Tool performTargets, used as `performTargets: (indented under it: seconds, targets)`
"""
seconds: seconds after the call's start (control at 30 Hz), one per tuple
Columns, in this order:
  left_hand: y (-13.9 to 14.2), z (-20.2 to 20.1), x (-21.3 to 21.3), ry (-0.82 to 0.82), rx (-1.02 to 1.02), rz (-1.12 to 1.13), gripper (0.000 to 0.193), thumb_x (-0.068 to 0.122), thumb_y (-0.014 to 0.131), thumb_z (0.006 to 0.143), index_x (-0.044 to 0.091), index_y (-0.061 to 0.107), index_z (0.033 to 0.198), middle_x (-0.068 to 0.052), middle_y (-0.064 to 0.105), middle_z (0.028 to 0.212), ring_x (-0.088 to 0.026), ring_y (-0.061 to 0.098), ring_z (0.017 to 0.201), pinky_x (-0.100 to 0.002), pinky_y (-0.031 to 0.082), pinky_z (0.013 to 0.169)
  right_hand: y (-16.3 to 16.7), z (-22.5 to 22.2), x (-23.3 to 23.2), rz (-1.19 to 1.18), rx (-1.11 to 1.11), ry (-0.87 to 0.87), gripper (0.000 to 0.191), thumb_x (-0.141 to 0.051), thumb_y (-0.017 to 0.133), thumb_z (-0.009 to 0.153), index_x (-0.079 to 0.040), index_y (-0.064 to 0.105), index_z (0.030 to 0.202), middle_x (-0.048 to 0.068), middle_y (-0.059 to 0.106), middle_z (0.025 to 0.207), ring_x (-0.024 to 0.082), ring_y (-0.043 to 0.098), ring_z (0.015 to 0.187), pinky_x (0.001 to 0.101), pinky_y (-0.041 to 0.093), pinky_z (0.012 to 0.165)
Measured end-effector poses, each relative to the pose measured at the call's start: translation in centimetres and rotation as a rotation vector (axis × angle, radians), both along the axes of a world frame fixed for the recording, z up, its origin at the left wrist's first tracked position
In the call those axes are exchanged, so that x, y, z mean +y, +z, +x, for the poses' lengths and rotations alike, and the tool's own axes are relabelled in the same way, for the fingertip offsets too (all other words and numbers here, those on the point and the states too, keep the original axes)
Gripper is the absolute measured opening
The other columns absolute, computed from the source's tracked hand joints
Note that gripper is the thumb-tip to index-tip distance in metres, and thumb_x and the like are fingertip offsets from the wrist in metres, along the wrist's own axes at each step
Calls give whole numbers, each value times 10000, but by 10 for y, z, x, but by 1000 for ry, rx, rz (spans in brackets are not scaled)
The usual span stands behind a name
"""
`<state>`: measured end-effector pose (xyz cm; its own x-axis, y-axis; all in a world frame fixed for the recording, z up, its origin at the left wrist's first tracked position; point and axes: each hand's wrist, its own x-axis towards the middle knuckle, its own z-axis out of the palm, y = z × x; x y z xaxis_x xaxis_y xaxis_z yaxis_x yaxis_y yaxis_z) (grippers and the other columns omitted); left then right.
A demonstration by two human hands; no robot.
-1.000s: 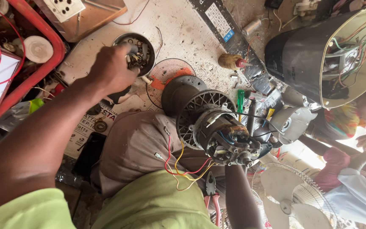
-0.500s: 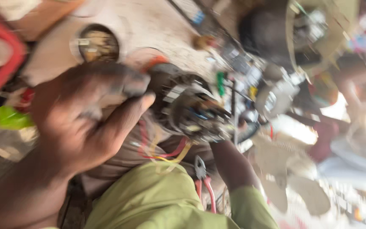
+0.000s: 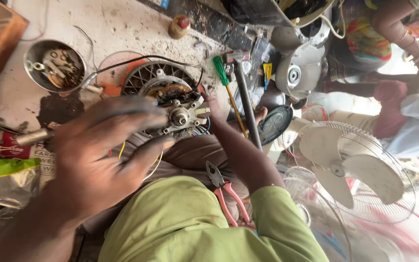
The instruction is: The person disassembles a fan motor, removes the rotor, and uses a wrench to tighten bolts on the stator. They then reassemble the motor components and inspect the wiring.
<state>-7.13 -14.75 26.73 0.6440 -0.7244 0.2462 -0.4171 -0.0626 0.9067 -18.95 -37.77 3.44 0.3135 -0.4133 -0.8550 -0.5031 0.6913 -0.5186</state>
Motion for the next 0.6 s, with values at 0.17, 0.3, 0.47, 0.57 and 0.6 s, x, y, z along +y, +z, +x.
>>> performTargets:
  seconds: [0.17,0.3,0.47,0.57,0.6]
  targets:
    - [-12,-6,-13,-17,-71,8,433,63,864,808,5,691,1201,-170,717,1234,-302,714,1180,-389,583,1028,24,2,-2,-135,-129,37,422,-226,545,998,39,646,1311,51,751,1038,157,737,830,410,673,639]
    - [-27,-12,-19,-16,-29,-97,410,41,841,855,22,672,1228,-173,710,1249,-292,722,1180,-367,599,1018,62,-27,-49,-717,8,637,330,-235,776,884,-123,733,1191,27,776,906,129,706,680,287,565,599]
    - [-46,-21,-23,-13,23,-173,321,-14,802,907,33,692,1205,-157,726,1229,-241,740,1145,-330,622,976,166,-58,-82,-921,-511,408,445,38,809,906,4,587,1291,139,728,1141,201,737,1012,357,643,897]
    - [-50,-24,-25,8,98,-176,280,-34,786,903,31,710,1165,-135,753,1160,-209,758,1067,-314,619,917,234,-59,-58,-1012,-653,340,526,140,725,1060,41,459,1503,251,712,1259,327,721,1187,428,615,1071]
    - [-51,-24,-25,11,111,-199,272,-31,789,905,30,707,1157,-130,756,1150,-203,759,1053,-310,619,910,252,-58,-44,-876,-799,240,561,91,696,1067,1,417,1544,241,700,1259,334,734,1133,443,632,1006]
